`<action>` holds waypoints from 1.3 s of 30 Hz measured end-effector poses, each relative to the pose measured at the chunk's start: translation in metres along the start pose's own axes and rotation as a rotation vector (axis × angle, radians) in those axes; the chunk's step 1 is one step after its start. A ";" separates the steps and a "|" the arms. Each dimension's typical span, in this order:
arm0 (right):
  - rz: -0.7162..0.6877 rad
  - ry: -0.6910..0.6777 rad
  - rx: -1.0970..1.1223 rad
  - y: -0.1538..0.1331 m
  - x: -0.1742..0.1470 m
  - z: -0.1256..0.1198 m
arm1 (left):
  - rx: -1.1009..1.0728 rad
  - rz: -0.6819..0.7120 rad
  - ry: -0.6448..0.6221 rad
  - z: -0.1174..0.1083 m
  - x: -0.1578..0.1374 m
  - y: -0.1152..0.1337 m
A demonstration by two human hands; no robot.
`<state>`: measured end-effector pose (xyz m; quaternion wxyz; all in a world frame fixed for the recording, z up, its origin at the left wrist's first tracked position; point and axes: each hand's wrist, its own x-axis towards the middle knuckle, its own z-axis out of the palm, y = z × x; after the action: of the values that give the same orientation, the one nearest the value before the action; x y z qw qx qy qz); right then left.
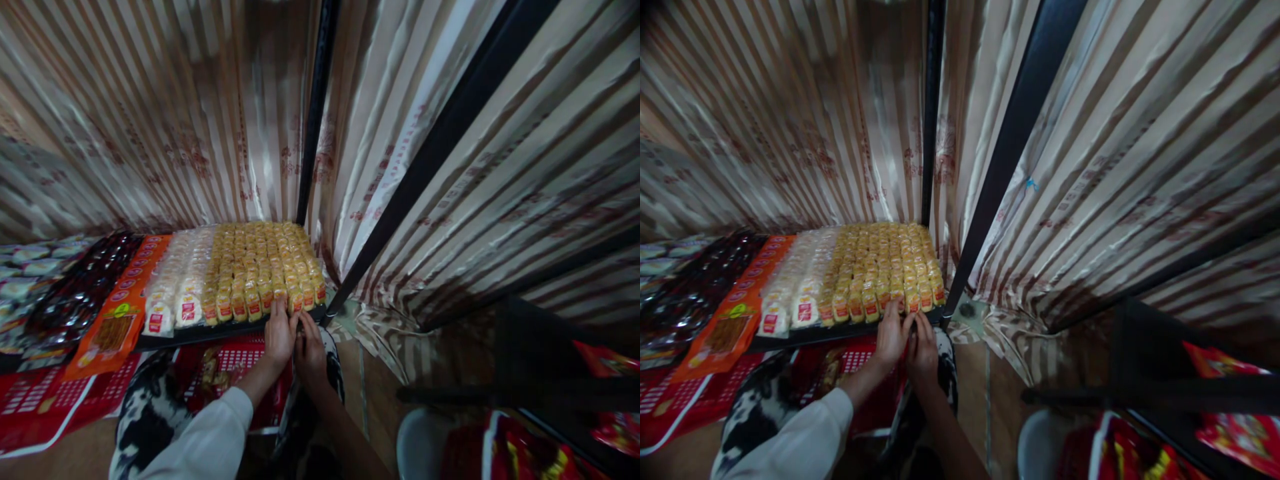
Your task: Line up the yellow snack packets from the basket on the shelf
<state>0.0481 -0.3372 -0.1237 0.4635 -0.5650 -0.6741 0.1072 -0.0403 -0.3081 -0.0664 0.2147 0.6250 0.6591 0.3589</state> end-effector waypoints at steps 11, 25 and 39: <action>-0.076 -0.035 -0.064 0.000 0.006 0.000 | -0.036 0.056 -0.027 0.002 0.001 -0.004; -0.166 -0.041 -0.178 -0.001 0.010 0.001 | -0.070 0.025 0.023 0.005 0.011 -0.011; -0.165 -0.062 -0.186 0.009 0.017 0.003 | 0.204 -0.064 -0.012 0.004 0.017 -0.003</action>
<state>0.0525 -0.3184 -0.1227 0.3951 -0.5444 -0.7396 0.0232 -0.0418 -0.2910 -0.0682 0.1654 0.6244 0.7105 0.2791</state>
